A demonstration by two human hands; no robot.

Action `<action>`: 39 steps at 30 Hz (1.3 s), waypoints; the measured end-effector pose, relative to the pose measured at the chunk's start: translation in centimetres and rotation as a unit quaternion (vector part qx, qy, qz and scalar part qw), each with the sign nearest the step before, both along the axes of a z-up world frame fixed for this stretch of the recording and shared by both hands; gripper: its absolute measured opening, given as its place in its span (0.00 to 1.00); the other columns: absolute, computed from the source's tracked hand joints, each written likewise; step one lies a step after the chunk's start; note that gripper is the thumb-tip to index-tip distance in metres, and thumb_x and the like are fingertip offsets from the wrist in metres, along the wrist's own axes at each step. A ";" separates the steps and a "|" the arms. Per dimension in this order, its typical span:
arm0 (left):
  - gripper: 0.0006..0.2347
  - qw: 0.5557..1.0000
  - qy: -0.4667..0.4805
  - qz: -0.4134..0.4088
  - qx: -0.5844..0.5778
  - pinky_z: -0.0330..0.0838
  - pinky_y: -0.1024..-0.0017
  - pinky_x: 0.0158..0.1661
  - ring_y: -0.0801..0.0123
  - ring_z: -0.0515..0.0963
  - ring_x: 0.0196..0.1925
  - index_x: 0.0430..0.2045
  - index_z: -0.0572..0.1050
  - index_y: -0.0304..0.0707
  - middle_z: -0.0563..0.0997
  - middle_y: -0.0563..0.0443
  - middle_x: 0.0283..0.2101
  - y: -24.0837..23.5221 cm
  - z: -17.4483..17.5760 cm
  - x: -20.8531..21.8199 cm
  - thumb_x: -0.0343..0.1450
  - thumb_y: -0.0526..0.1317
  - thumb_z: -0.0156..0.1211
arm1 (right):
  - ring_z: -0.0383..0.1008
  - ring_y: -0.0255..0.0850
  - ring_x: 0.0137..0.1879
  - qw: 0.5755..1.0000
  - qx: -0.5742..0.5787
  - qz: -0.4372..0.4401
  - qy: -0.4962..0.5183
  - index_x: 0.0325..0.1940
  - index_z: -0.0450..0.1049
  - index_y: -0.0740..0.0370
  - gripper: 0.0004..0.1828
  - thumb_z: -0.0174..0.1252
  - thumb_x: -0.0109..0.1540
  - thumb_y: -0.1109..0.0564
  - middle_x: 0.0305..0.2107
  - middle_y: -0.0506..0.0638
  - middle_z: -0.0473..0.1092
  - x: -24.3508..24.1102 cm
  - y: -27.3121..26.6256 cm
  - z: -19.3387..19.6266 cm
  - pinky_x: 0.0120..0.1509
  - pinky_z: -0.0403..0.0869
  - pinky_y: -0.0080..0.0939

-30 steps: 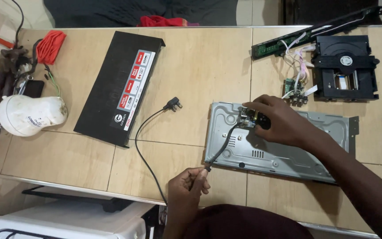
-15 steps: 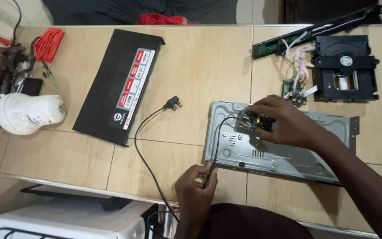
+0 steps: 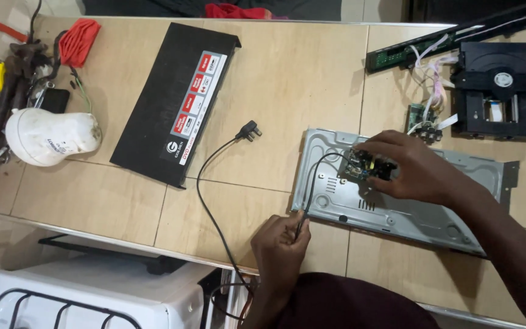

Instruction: The person repairs a disassembled DVD player on a wooden table. They connect a power cable to the circuit board, adjust internal components, and use a screwdriver to tighten screws on the board.

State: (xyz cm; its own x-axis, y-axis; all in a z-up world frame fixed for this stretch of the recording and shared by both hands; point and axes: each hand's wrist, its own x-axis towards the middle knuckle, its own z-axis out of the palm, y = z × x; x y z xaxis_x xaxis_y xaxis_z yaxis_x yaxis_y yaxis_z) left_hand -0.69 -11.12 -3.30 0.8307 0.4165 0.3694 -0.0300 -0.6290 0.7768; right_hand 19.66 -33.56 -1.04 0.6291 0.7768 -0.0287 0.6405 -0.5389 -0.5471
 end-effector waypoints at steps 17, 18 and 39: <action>0.09 0.986 0.097 0.043 -0.129 0.82 0.82 0.29 0.80 0.85 0.25 0.27 0.82 0.39 0.86 0.56 0.23 0.0 0.3 0.0 0.60 0.38 0.79 | 0.69 0.58 0.61 0.995 0.018 -0.008 -0.102 0.69 0.69 0.59 0.36 0.68 0.56 0.55 0.56 0.62 0.70 -0.4 -0.1 -2.6 0.63 0.70 0.59; 0.09 0.986 0.097 0.044 -0.130 0.82 0.82 0.29 0.80 0.85 0.25 0.27 0.82 0.39 0.86 0.56 0.23 0.0 0.7 0.0 0.60 0.38 0.79 | 0.69 0.58 0.61 0.995 0.018 -0.007 -0.101 0.69 0.69 0.59 0.36 0.68 0.56 0.55 0.56 0.62 0.70 -0.5 0.1 -2.4 0.63 0.70 0.59; 0.17 0.805 0.233 0.120 -0.533 0.84 0.73 0.43 0.64 0.87 0.40 0.39 0.84 0.25 0.89 0.39 0.37 -0.6 2.0 0.0 0.58 0.34 0.76 | 0.85 0.38 0.41 0.978 0.134 -0.057 0.147 0.50 0.85 0.52 0.14 0.64 0.61 0.55 0.39 0.45 0.84 -8.8 8.1 1.0 0.44 0.79 0.39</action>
